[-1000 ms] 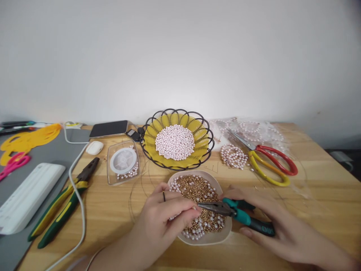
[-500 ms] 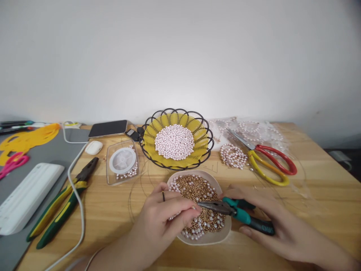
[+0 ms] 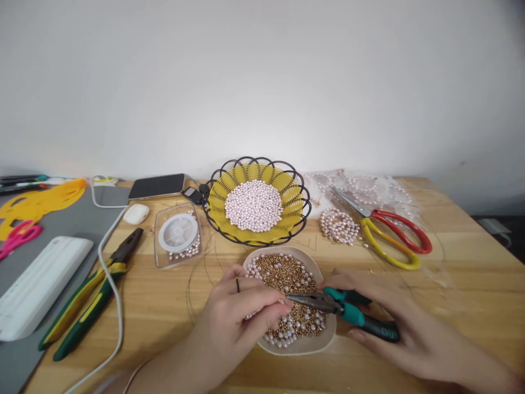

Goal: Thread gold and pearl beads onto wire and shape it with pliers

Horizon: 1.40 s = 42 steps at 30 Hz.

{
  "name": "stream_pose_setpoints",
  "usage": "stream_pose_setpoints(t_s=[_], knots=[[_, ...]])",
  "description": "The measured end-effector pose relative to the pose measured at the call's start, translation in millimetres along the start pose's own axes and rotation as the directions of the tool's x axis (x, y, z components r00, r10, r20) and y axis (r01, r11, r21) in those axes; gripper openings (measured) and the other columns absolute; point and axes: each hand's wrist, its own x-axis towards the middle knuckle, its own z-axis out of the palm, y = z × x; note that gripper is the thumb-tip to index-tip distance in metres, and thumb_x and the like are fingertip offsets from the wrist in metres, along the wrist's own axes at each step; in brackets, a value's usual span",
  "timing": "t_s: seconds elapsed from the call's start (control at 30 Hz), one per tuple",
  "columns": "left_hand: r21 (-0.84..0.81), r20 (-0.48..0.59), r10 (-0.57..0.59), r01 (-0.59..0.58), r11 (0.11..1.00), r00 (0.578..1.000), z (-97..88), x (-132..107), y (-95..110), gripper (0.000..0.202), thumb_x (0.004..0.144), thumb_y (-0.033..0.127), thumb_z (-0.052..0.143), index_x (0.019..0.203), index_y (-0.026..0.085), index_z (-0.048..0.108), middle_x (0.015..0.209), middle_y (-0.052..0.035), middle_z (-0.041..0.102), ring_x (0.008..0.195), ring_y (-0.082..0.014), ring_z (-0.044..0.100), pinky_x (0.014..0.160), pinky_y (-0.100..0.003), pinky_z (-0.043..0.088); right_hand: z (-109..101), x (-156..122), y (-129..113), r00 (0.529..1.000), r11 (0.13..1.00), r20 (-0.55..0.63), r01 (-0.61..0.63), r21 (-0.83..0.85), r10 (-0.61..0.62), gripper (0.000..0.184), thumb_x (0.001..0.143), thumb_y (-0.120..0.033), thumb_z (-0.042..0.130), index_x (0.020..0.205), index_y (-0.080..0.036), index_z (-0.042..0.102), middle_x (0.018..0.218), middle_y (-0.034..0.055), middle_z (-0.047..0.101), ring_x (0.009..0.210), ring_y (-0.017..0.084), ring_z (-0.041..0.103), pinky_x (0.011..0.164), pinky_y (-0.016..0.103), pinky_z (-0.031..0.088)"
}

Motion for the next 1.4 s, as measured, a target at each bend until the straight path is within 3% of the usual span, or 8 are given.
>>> stream_pose_setpoints(t_s=[0.2, 0.53, 0.7, 0.93, 1.17, 1.4], knots=[[-0.018, 0.004, -0.013, 0.013, 1.0, 1.0, -0.6, 0, -1, 0.02, 0.106, 0.022, 0.058, 0.089, 0.019, 0.069, 0.068, 0.0036, 0.077, 0.058, -0.0113, 0.068, 0.077, -0.033, 0.047, 4, -3, 0, 0.999, 0.998, -0.012, -0.044, 0.036, 0.044, 0.052, 0.089, -0.025, 0.071, 0.14, -0.033, 0.062, 0.125, 0.0081, 0.077, 0.11, 0.03, 0.076, 0.093, 0.038, 0.064], [0.0, 0.023, 0.016, -0.016, 1.0, 1.0, -1.6, 1, 2, 0.029, 0.107, 0.025, 0.053, 0.084, 0.017, 0.068, 0.061, 0.0026, 0.071, 0.054, -0.0106, 0.062, 0.076, -0.033, 0.047, 11, 0, -3, 0.999, 0.998, -0.044, -0.029, -0.054, 0.027, 0.047, 0.091, -0.027, 0.069, 0.138, -0.03, 0.064, 0.125, 0.0111, 0.078, 0.114, 0.031, 0.075, 0.096, 0.041, 0.061], [-0.006, -0.002, 0.022, -0.022, 1.0, 1.0, -2.1, 2, 5, 0.03, 0.108, 0.026, 0.052, 0.085, 0.018, 0.07, 0.059, 0.0017, 0.071, 0.051, -0.0115, 0.064, 0.074, -0.033, 0.05, 17, 0, -2, 0.997, 0.996, -0.073, -0.012, -0.086, 0.006, 0.05, 0.091, -0.024, 0.066, 0.14, -0.029, 0.061, 0.127, 0.0129, 0.076, 0.116, 0.033, 0.073, 0.097, 0.044, 0.061], [-0.029, -0.042, 0.065, -0.066, 0.997, 0.997, -2.2, 3, 6, 0.034, 0.109, 0.028, 0.049, 0.085, 0.017, 0.07, 0.057, 0.0018, 0.069, 0.05, -0.0111, 0.061, 0.067, -0.032, 0.048, 30, 7, -13, 0.993, 0.987, -0.106, 0.038, -0.155, -0.055, 0.048, 0.094, -0.017, 0.058, 0.141, -0.026, 0.054, 0.12, 0.0148, 0.072, 0.106, 0.029, 0.075, 0.087, 0.035, 0.064], [-0.072, -0.1, 0.064, -0.071, 0.995, 0.993, -3.1, 1, 9, 0.038, 0.11, 0.032, 0.049, 0.08, 0.017, 0.068, 0.058, 0.0006, 0.071, 0.053, -0.0121, 0.065, 0.068, -0.032, 0.046, 45, 7, -23, 0.982, 0.984, -0.177, 0.036, -0.176, -0.068, 0.063, 0.093, -0.009, 0.058, 0.152, -0.024, 0.041, 0.12, 0.015, 0.063, 0.103, 0.027, 0.069, 0.086, 0.034, 0.059], [-0.103, -0.042, -0.007, 0.003, 0.995, 0.999, -1.2, -1, 9, 0.045, 0.111, 0.038, 0.045, 0.079, 0.016, 0.068, 0.059, 0.0008, 0.072, 0.055, -0.0111, 0.065, 0.073, -0.032, 0.046, 35, 16, -18, 0.98, 0.987, -0.182, 0.056, -0.153, -0.083, 0.053, 0.093, -0.01, 0.058, 0.143, -0.024, 0.049, 0.115, 0.0129, 0.063, 0.097, 0.026, 0.068, 0.08, 0.034, 0.059]])
